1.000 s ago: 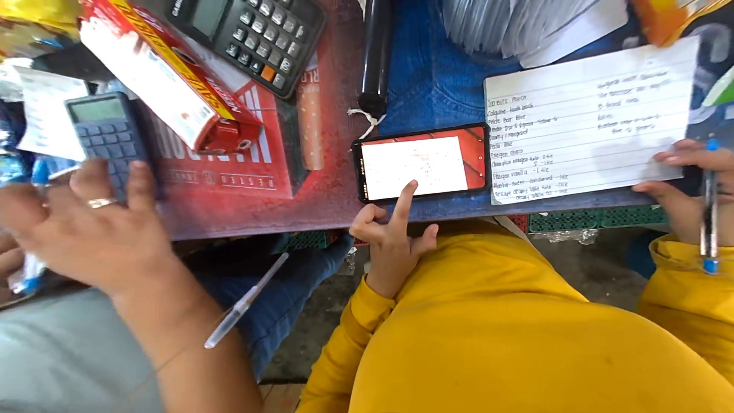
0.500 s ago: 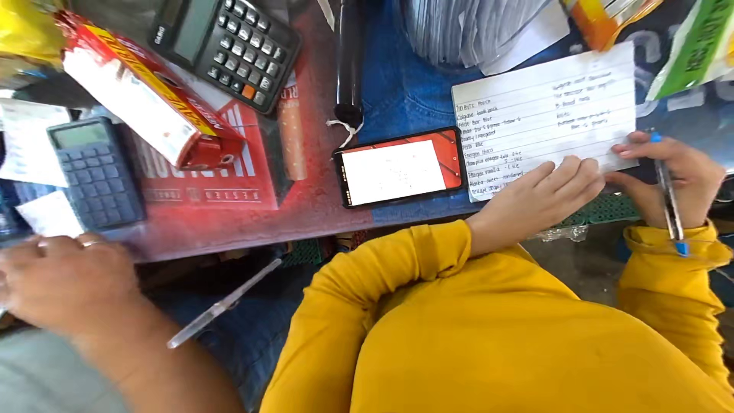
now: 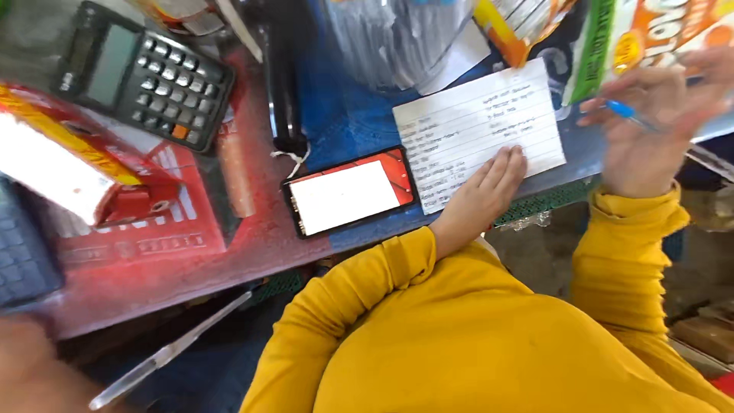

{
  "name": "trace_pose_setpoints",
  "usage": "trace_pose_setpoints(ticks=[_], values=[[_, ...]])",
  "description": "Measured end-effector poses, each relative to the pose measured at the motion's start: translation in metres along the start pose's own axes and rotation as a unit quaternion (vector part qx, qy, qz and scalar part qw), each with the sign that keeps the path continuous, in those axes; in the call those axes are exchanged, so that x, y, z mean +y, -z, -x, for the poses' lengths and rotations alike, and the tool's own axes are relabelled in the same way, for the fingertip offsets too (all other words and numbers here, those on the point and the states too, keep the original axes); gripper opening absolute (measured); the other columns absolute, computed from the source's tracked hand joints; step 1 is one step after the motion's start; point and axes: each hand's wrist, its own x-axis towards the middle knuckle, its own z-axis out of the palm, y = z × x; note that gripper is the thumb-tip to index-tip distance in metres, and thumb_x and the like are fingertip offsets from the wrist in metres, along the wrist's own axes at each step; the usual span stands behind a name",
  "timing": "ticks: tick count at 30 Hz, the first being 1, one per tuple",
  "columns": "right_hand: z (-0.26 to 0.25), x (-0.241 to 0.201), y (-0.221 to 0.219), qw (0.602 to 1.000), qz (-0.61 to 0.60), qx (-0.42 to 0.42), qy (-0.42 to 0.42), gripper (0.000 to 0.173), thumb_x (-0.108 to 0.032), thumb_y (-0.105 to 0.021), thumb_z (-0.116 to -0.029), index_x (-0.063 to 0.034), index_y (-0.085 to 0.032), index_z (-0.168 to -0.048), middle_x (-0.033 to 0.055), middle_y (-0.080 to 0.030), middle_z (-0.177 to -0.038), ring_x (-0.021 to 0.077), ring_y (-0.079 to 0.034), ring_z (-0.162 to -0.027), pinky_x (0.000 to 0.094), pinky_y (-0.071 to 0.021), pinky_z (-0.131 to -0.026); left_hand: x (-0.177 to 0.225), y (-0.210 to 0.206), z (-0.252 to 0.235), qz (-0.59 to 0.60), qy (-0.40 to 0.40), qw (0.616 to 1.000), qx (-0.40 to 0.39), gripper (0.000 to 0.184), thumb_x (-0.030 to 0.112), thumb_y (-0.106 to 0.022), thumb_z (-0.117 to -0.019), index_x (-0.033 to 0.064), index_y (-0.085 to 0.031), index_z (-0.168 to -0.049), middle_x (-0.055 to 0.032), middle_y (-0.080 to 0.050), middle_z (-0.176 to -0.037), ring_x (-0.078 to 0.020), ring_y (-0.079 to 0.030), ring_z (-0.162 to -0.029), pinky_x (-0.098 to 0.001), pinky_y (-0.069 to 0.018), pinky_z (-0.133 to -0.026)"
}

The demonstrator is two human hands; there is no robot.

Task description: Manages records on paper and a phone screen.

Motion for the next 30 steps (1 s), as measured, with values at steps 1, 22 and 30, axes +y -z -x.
trace_pose_setpoints(ticks=[1, 22, 30], values=[[-0.007, -0.001, -0.007, 0.998, -0.056, 0.014, -0.006, 0.056, -0.062, -0.056, -0.0975, -0.0204, -0.032, -0.126, -0.016, -0.067, -0.105, 0.0069, -0.07, -0.082, 0.0281, -0.0617, -0.071, 0.0, -0.002, 0.0, 0.006, -0.001, 1.0, 0.01, 0.047, -0.01, -0.052, -0.0946, -0.0104, -0.051, -0.141, -0.0241, -0.051, -0.149, -0.0364, -0.05, -0.139, -0.0389, -0.0401, -0.113], [-0.017, 0.022, -0.083, 0.992, -0.05, 0.072, -0.092, 0.047, -0.015, -0.034, -0.1087, -0.0211, -0.047, -0.064, -0.0141, -0.049, -0.051, -0.004, -0.048, -0.04, 0.015, -0.0415, -0.038, 0.001, -0.001, 0.007, -0.058, 0.001, 0.997, 0.044, 0.037, -0.012, -0.058, -0.0896, -0.0022, -0.066, -0.125, -0.0173, -0.066, -0.129, -0.0397, -0.059, -0.126, -0.0432, -0.0493, -0.101], [-0.018, 0.03, -0.081, 0.994, -0.055, 0.079, -0.049, 0.038, -0.013, -0.032, -0.1101, -0.0153, -0.054, -0.079, -0.0121, -0.058, -0.064, -0.002, -0.059, -0.054, 0.0164, -0.0528, -0.051, 0.009, -0.004, 0.012, -0.133, 0.006, 0.991, -0.007, 0.043, -0.01, -0.05, -0.0959, 0.0005, -0.057, -0.137, -0.0163, -0.061, -0.139, -0.039, -0.05, -0.136, -0.0412, -0.0392, -0.111]])
